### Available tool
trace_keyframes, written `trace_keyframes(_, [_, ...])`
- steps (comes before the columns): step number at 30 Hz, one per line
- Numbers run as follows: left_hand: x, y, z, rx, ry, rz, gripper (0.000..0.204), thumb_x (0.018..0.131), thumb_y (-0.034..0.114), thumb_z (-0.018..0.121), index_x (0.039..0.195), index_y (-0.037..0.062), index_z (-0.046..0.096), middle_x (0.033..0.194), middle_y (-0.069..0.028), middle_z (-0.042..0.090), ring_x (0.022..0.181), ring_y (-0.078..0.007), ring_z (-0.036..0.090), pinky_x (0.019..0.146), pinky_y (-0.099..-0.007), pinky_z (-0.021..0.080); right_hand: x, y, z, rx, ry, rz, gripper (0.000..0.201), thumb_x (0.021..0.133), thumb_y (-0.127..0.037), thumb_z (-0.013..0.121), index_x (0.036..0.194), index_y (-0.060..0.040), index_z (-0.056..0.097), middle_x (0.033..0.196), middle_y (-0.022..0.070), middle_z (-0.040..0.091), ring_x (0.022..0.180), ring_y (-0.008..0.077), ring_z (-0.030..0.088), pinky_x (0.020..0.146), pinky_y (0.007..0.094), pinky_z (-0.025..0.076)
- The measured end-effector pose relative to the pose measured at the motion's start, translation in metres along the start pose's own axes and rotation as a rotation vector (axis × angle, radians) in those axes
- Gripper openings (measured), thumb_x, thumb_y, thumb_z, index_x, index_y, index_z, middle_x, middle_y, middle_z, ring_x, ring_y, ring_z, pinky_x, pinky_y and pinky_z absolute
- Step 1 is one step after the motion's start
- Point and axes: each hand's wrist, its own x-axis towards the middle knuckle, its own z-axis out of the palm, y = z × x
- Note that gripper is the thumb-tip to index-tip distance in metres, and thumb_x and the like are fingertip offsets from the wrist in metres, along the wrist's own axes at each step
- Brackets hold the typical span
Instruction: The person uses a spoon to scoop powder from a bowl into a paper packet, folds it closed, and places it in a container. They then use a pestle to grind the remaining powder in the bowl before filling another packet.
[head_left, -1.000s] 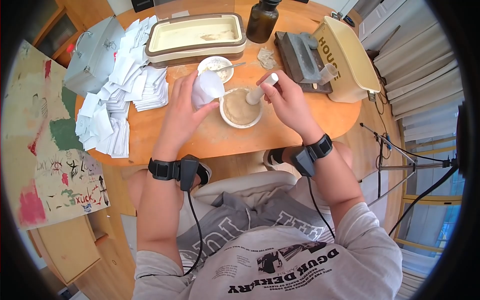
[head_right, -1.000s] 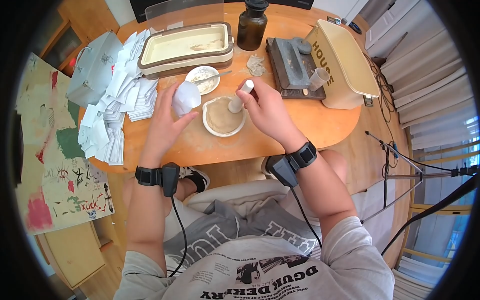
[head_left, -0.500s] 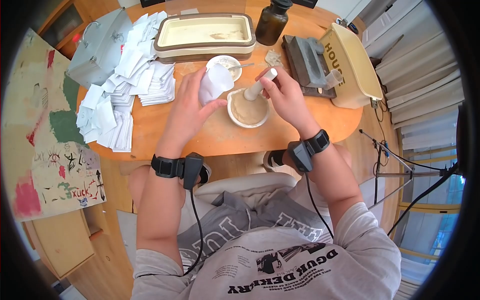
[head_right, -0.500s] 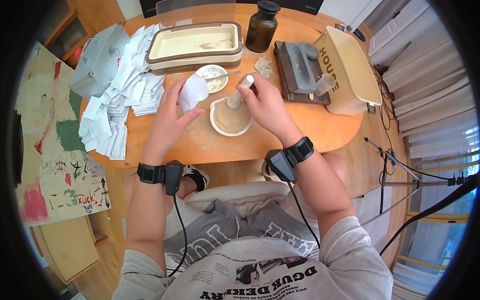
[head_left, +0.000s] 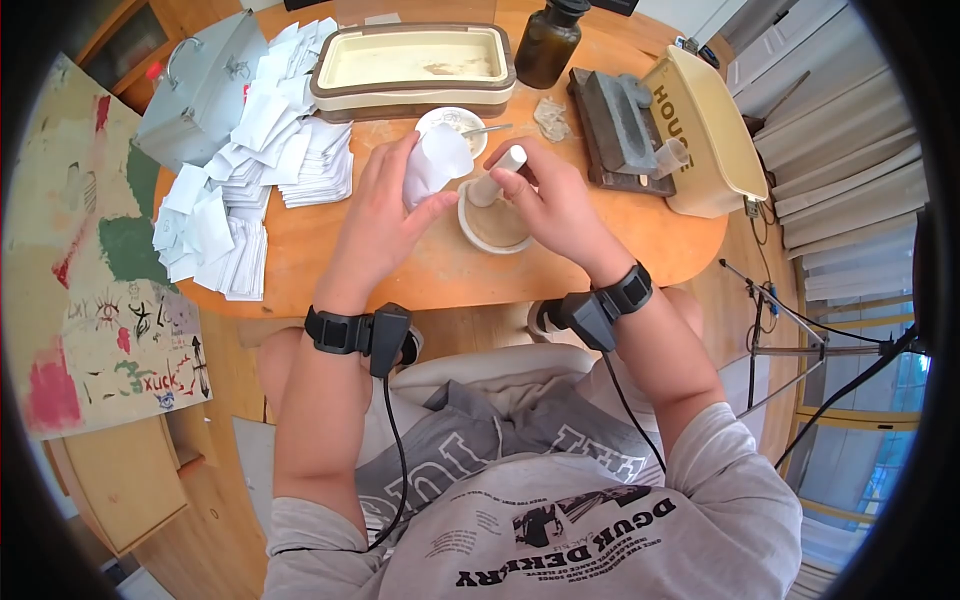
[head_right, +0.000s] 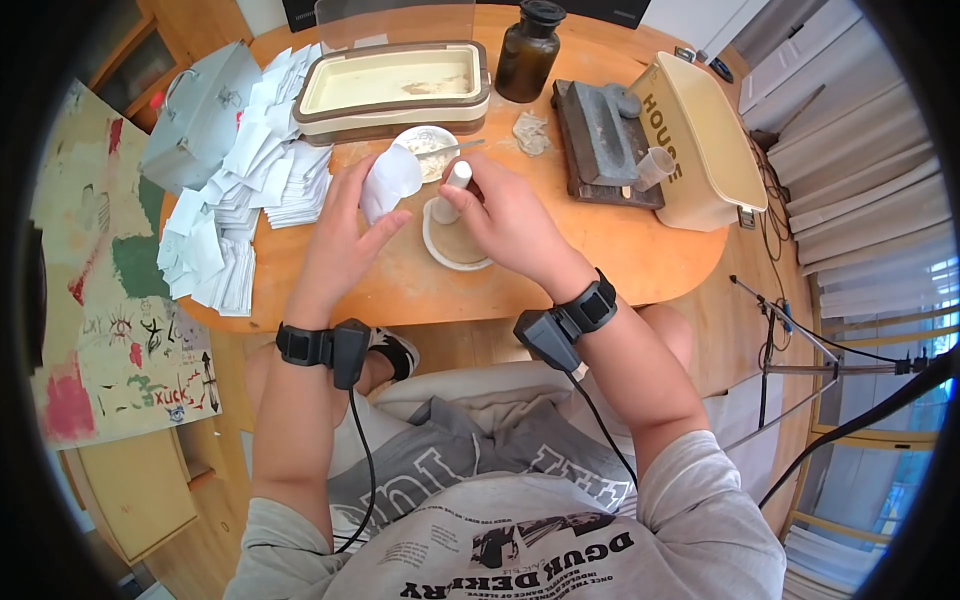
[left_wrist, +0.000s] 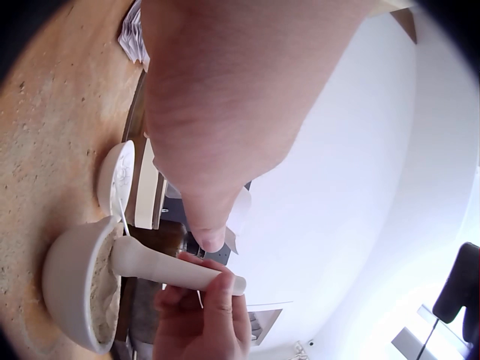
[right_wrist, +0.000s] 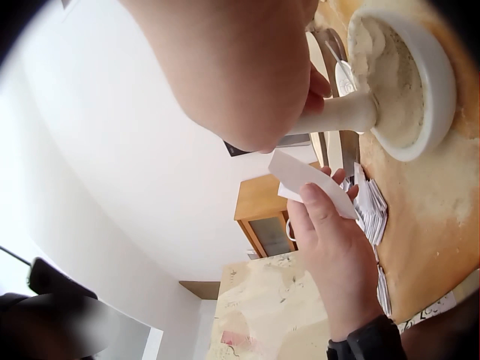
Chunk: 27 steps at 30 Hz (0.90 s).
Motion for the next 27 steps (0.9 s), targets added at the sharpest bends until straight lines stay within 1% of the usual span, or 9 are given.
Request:
trace_keyframes(2, [0.0,0.001,0.001,-0.013,-0.006,-0.01,0.07,0.089,0.032,0.075,0.14,-0.004,0.044,0.129,-0.0213,0.053,0.12,-0.0378,0.053,0.102,-0.0436,0.044,-0.003,-0.002,0.0,-0.01,-0.002,0.006,0.016,0.098,-0.017,0.063,0.105,-0.0019,0.06,0.087,0.0173,0.065,0.078,0.0329,0.064,0.072,0.0393,0.051])
trace_keyframes(4, [0.001,0.001,0.002,-0.014,-0.002,-0.001,0.07,0.089,0.031,0.075,0.14,-0.0038,0.044,0.129,-0.0212,0.054,0.119,-0.0377,0.053,0.102,-0.0435,0.044,-0.005,0.002,0.003,-0.063,-0.046,-0.109,0.017,0.098,-0.016,0.064,0.105,-0.0022,0.06,0.087,0.0182,0.064,0.08,0.0354,0.063,0.073,0.0404,0.051])
trace_keyframes(5, [0.001,0.0,0.001,-0.013,0.004,0.006,0.069,0.089,0.03,0.075,0.14,-0.0036,0.044,0.129,-0.021,0.054,0.119,-0.0377,0.053,0.102,-0.0434,0.044,-0.006,-0.002,0.002,-0.062,-0.044,-0.11,0.017,0.098,-0.016,0.064,0.105,-0.0022,0.06,0.087,0.0182,0.064,0.08,0.0354,0.063,0.073,0.0404,0.051])
trace_keyframes(7, [0.001,0.001,0.0,-0.013,0.003,0.001,0.069,0.089,0.029,0.075,0.14,-0.0033,0.044,0.128,-0.0209,0.054,0.119,-0.0376,0.053,0.102,-0.0434,0.044,-0.011,-0.014,-0.001,-0.02,-0.077,-0.008,0.017,0.097,-0.017,0.064,0.105,-0.0022,0.06,0.09,0.019,0.064,0.083,0.0381,0.063,0.075,0.0418,0.051])
trace_keyframes(10, [0.001,0.002,0.002,-0.018,-0.001,-0.01,0.068,0.088,0.028,0.076,0.14,-0.0028,0.044,0.127,-0.0205,0.054,0.118,-0.0376,0.053,0.102,-0.0435,0.044,-0.015,-0.015,0.0,-0.086,-0.109,-0.069,0.017,0.097,-0.017,0.063,0.105,-0.0023,0.06,0.093,0.0191,0.063,0.086,0.0393,0.062,0.076,0.0428,0.051])
trace_keyframes(17, [0.0,-0.002,0.004,0.046,0.036,0.04,0.068,0.087,0.025,0.077,0.14,-0.0024,0.044,0.128,-0.0201,0.053,0.119,-0.0373,0.052,0.102,-0.0434,0.044,-0.032,-0.017,-0.004,-0.051,-0.102,-0.078,0.019,0.097,-0.018,0.064,0.108,-0.003,0.06,0.095,0.0187,0.063,0.086,0.0394,0.062,0.076,0.0434,0.051])
trace_keyframes(20, [0.0,-0.001,0.004,0.019,0.025,0.021,0.068,0.087,0.025,0.077,0.14,-0.0025,0.044,0.128,-0.0202,0.053,0.119,-0.0371,0.052,0.102,-0.0434,0.044,-0.039,-0.011,-0.007,-0.092,-0.079,-0.111,0.019,0.097,-0.017,0.064,0.11,-0.0036,0.06,0.094,0.0181,0.063,0.085,0.0386,0.062,0.075,0.0424,0.051])
trace_keyframes(25, [-0.001,-0.001,0.004,0.026,0.013,0.002,0.068,0.087,0.025,0.077,0.14,-0.0026,0.044,0.128,-0.0201,0.052,0.119,-0.037,0.052,0.103,-0.0432,0.043,-0.049,-0.01,-0.014,-0.108,-0.096,-0.086,0.019,0.097,-0.018,0.064,0.111,-0.0048,0.061,0.093,0.015,0.063,0.081,0.0319,0.063,0.073,0.0377,0.051])
trace_keyframes(27, [-0.001,-0.001,0.004,0.031,0.004,-0.001,0.068,0.087,0.026,0.077,0.14,-0.0027,0.045,0.128,-0.0201,0.052,0.119,-0.037,0.052,0.103,-0.043,0.043,-0.052,-0.008,-0.017,-0.1,-0.072,-0.068,0.02,0.098,-0.018,0.065,0.112,-0.005,0.061,0.094,0.0145,0.064,0.081,0.0308,0.063,0.073,0.0372,0.051])
